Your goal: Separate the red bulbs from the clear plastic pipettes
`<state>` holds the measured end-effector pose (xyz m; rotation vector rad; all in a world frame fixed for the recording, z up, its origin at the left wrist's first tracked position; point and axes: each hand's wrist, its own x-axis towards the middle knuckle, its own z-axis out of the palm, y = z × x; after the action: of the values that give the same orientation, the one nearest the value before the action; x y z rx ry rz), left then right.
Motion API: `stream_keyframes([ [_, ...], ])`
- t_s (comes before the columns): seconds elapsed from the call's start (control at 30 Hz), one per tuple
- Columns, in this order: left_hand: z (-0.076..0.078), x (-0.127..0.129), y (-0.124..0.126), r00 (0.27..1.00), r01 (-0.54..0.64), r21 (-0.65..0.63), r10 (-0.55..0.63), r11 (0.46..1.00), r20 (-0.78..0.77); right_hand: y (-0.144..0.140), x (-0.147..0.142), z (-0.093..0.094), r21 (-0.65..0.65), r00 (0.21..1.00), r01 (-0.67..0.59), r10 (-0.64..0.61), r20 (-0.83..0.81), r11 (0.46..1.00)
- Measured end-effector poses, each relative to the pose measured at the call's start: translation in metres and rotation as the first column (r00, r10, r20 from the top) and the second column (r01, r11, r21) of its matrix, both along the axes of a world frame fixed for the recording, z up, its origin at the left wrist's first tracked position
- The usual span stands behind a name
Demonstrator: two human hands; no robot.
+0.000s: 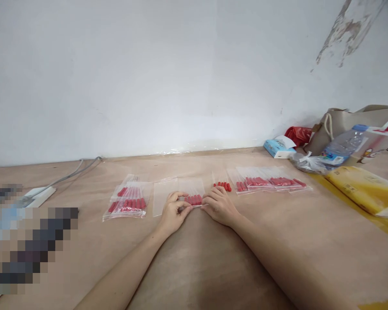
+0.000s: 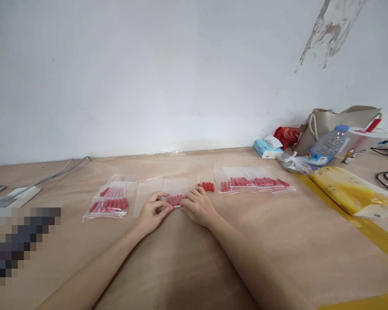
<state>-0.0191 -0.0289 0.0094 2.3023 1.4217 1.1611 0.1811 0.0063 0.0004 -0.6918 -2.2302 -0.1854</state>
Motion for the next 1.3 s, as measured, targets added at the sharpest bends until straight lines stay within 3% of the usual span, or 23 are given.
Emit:
stream_keyframes([
  [0.2, -0.003, -0.003, 0.002, 0.994, 0.001, -0.123, 0.012, 0.992, 0.110, -0.003, -0.002, 0.002, 0.037, 1.000, -0.025, 0.025, 0.001, 0.999],
  [0.53, -0.004, -0.005, 0.002, 0.984, 0.002, -0.162, 0.027, 0.987, 0.178, -0.004, -0.002, 0.005, 0.196, 0.990, -0.064, 0.038, 0.134, 0.978],
  [0.7, -0.003, -0.005, 0.003, 0.978, 0.022, -0.187, 0.018, 0.982, 0.210, -0.003, -0.002, 0.006, 0.251, 0.996, -0.020, -0.003, 0.093, 0.968],
  [1.1, -0.005, -0.003, 0.005, 0.983, 0.015, -0.189, 0.020, 0.982, 0.183, -0.001, -0.017, 0.002, 0.230, 0.998, -0.052, 0.043, 0.044, 0.972],
  [1.3, 0.001, 0.003, 0.002, 0.998, 0.044, -0.076, -0.041, 0.996, 0.043, -0.002, -0.016, 0.002, 0.193, 0.996, -0.080, 0.070, 0.057, 0.978],
])
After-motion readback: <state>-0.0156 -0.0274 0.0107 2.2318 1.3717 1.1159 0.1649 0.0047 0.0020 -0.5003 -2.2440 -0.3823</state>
